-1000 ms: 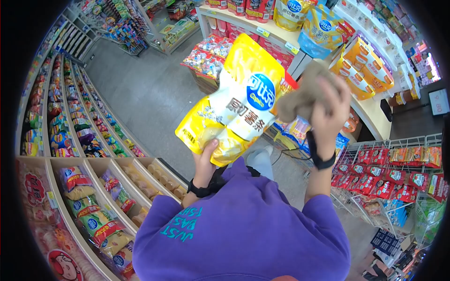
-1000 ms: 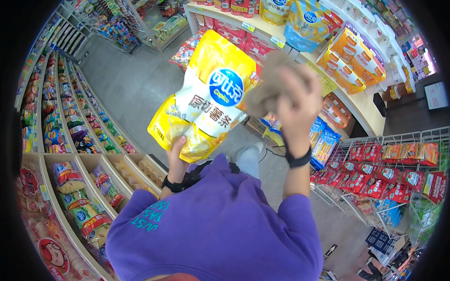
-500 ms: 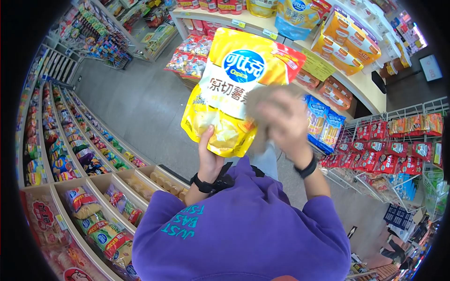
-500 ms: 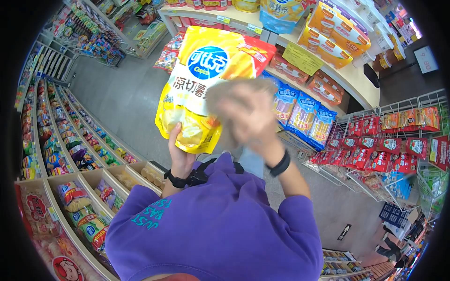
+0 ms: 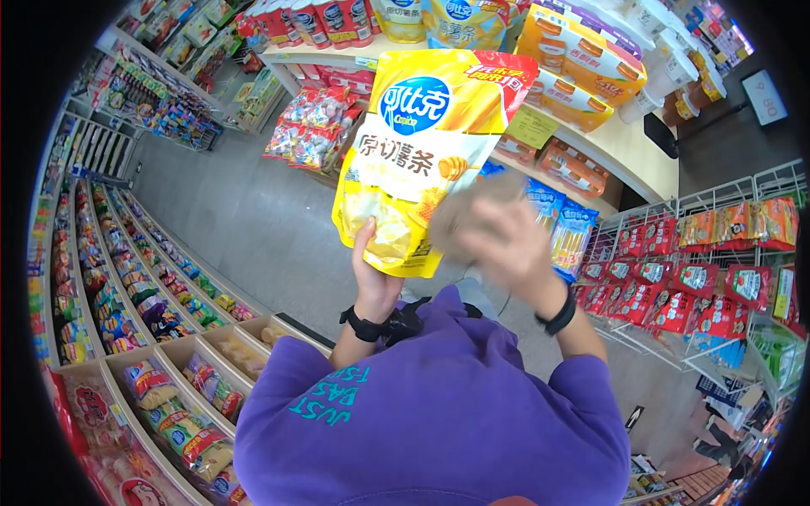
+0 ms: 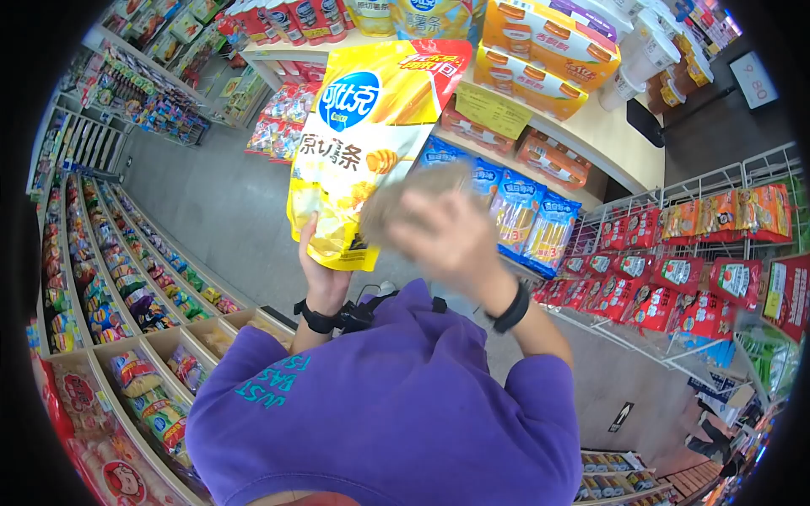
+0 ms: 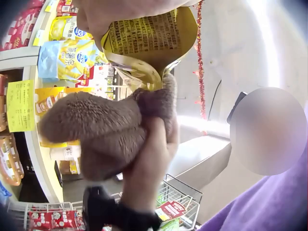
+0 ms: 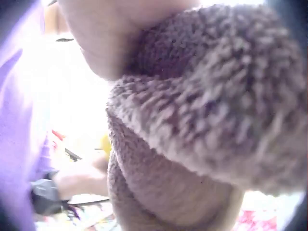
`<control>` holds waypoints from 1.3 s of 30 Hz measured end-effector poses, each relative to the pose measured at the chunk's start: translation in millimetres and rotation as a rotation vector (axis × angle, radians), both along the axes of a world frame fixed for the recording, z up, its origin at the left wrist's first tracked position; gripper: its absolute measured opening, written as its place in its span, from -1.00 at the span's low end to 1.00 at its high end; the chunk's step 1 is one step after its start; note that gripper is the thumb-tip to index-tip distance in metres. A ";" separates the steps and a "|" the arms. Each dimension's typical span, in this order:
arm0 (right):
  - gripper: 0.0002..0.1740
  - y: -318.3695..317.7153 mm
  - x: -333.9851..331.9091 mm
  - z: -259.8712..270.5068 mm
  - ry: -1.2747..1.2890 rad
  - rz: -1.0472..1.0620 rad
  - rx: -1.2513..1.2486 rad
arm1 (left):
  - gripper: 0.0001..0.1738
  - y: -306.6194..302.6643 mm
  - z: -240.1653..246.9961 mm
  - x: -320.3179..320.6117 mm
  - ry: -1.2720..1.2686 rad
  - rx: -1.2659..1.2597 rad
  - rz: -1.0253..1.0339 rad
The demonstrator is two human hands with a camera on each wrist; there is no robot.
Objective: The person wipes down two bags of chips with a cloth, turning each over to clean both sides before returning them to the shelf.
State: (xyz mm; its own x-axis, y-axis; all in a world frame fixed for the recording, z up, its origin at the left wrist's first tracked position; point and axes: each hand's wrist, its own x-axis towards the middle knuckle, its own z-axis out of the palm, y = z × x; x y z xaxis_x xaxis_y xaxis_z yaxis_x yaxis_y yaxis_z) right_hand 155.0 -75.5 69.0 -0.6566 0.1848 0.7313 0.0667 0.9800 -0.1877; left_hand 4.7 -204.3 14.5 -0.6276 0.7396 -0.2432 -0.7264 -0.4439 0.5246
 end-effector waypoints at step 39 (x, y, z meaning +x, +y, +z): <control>-0.65 195.5 109.6 14.4 -0.071 -0.570 -0.034 | -0.42 45.7 -22.2 39.7 0.496 -0.294 -0.228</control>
State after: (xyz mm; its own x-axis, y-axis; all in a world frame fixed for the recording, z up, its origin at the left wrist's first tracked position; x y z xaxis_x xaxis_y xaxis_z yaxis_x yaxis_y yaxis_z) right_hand 264.6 120.0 83.4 -0.4938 0.5467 0.6762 0.5960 0.7790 -0.1946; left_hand 44.3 -158.6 -7.8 -0.5523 0.8145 -0.1775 -0.4246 -0.0916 0.9007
